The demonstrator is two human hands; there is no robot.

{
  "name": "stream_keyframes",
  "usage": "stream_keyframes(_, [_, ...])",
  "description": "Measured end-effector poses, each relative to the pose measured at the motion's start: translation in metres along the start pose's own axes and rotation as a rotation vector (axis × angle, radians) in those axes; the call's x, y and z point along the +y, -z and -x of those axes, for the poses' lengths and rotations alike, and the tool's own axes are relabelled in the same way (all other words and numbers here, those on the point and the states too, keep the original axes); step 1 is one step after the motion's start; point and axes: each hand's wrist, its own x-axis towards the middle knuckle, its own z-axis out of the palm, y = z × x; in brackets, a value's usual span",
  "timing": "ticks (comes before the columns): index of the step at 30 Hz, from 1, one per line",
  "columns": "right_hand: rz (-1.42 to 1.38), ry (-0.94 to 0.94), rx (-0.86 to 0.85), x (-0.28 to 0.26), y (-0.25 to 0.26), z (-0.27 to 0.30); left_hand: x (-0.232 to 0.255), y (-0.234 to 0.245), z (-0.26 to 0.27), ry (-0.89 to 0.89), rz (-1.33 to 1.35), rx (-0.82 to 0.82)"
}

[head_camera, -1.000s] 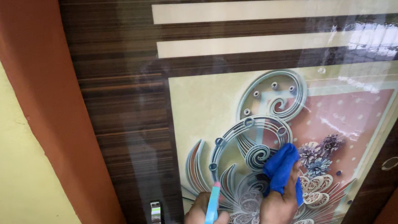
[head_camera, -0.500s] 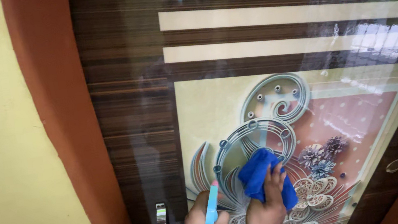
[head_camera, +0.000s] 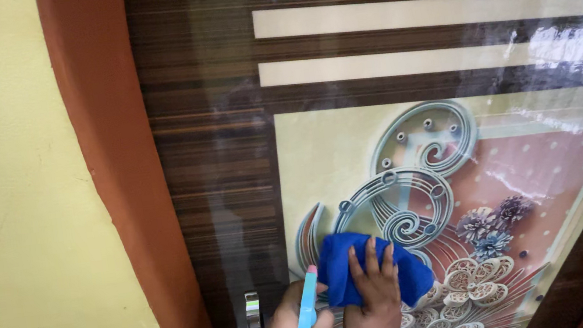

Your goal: The person cleans a wooden door and a glass-paneled door using a spray bottle and a blue cloth. They spray the surfaces and wipe them down systematically.

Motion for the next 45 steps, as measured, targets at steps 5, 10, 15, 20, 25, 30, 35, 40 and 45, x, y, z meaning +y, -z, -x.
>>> stream_keyframes(5, [0.090, 0.023, -0.074, 0.011, -0.002, 0.009, 0.018, 0.010, 0.001, 0.255, -0.013, -0.066])
stream_keyframes(10, [0.066, 0.073, -0.090, 0.023, 0.003, 0.014, 0.020, 0.007, 0.003, 0.141, 0.003, -0.052])
stream_keyframes(15, [0.050, -0.017, -0.039, 0.028, 0.007, 0.021, 0.017, 0.007, 0.005, -0.085, 0.012, -0.052])
stream_keyframes(20, [-0.046, -0.142, 0.030, 0.034, 0.015, 0.025, 0.027, 0.001, 0.011, 0.235, 0.193, -0.132])
stream_keyframes(25, [-0.055, -0.298, 0.191, 0.047, 0.011, 0.026, 0.018, -0.002, 0.013, 0.162, 0.184, -0.150])
stream_keyframes(30, [-0.107, -0.437, 0.240, 0.053, 0.018, 0.021, 0.004, -0.008, 0.015, 0.255, 0.100, -0.154])
stream_keyframes(35, [-0.040, -0.423, 0.238, 0.048, 0.020, 0.016, -0.020, -0.015, 0.009, 0.106, -0.084, -0.127])
stream_keyframes(40, [-0.019, -0.364, 0.228, 0.046, 0.021, 0.018, -0.032, -0.016, 0.010, 0.043, 0.009, -0.085])
stream_keyframes(45, [0.025, -0.353, 0.201, 0.038, 0.011, 0.024, -0.030, -0.009, 0.010, 0.167, 0.042, -0.103])
